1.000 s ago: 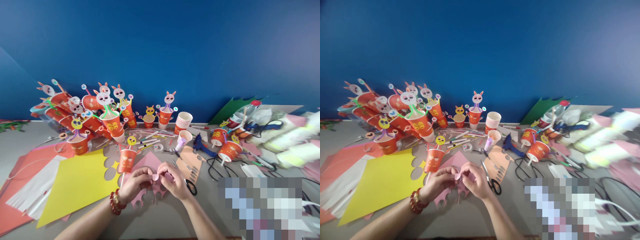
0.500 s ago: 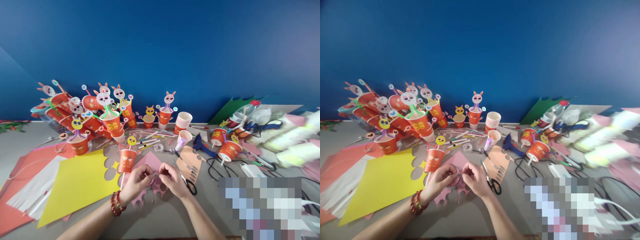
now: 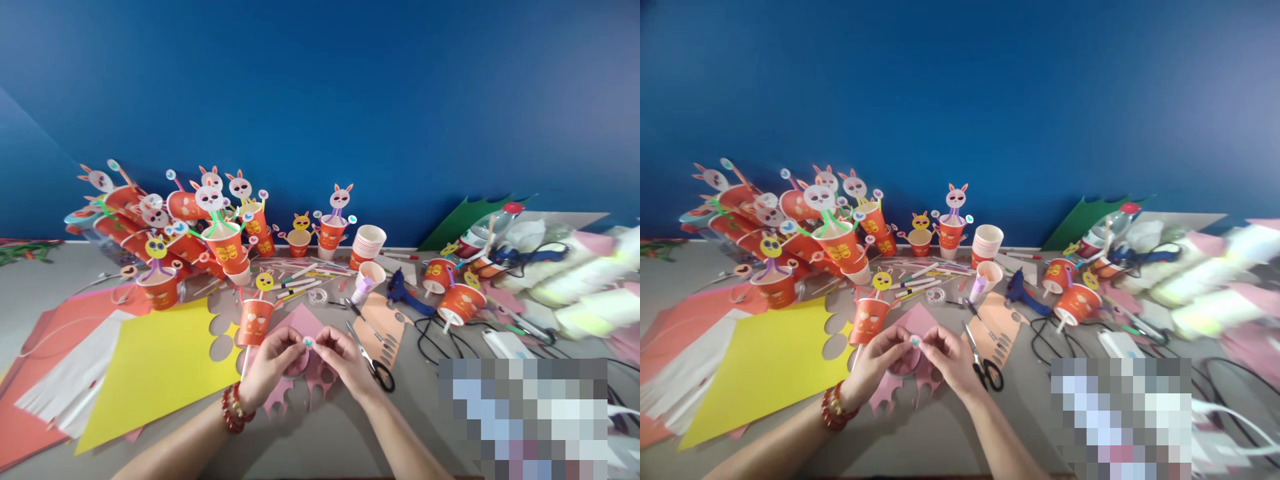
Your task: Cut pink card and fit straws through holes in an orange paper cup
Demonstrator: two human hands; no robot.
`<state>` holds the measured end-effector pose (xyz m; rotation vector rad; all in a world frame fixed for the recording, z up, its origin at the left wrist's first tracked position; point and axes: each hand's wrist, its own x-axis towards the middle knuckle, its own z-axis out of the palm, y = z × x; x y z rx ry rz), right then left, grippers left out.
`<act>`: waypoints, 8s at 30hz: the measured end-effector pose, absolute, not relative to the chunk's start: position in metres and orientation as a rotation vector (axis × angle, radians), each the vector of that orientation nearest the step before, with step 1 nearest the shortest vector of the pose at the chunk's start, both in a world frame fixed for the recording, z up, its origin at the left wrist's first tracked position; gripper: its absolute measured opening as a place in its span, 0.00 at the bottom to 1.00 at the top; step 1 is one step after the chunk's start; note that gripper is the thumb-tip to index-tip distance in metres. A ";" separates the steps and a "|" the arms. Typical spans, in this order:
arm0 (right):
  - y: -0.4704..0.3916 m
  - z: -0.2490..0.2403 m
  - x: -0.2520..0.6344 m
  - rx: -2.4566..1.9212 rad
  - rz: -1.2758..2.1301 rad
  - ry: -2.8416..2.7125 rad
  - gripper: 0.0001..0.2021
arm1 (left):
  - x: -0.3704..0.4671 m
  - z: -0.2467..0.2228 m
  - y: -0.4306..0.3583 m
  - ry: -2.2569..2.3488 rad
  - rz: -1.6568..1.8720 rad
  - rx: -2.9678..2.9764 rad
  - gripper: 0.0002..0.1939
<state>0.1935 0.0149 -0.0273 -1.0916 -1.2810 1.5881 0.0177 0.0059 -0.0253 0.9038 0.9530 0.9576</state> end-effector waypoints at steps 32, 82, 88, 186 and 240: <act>0.022 -0.040 0.199 -1.097 1.441 -1.111 0.17 | -0.063 -0.024 0.016 1.563 1.099 1.435 0.41; 0.024 -0.039 0.190 -1.012 1.301 -0.703 0.12 | 0.016 -0.028 -0.022 1.194 1.213 1.231 0.33; 0.021 -0.040 0.188 -1.026 1.330 -0.777 0.12 | 0.016 -0.025 -0.023 1.193 1.214 1.218 0.31; 0.026 -0.048 0.190 -1.140 1.278 -0.920 0.18 | 0.015 -0.035 -0.026 1.146 1.214 1.297 0.34; 0.031 -0.042 0.204 -1.189 1.205 -1.155 0.15 | -0.059 -0.014 -0.011 1.420 1.171 1.084 0.32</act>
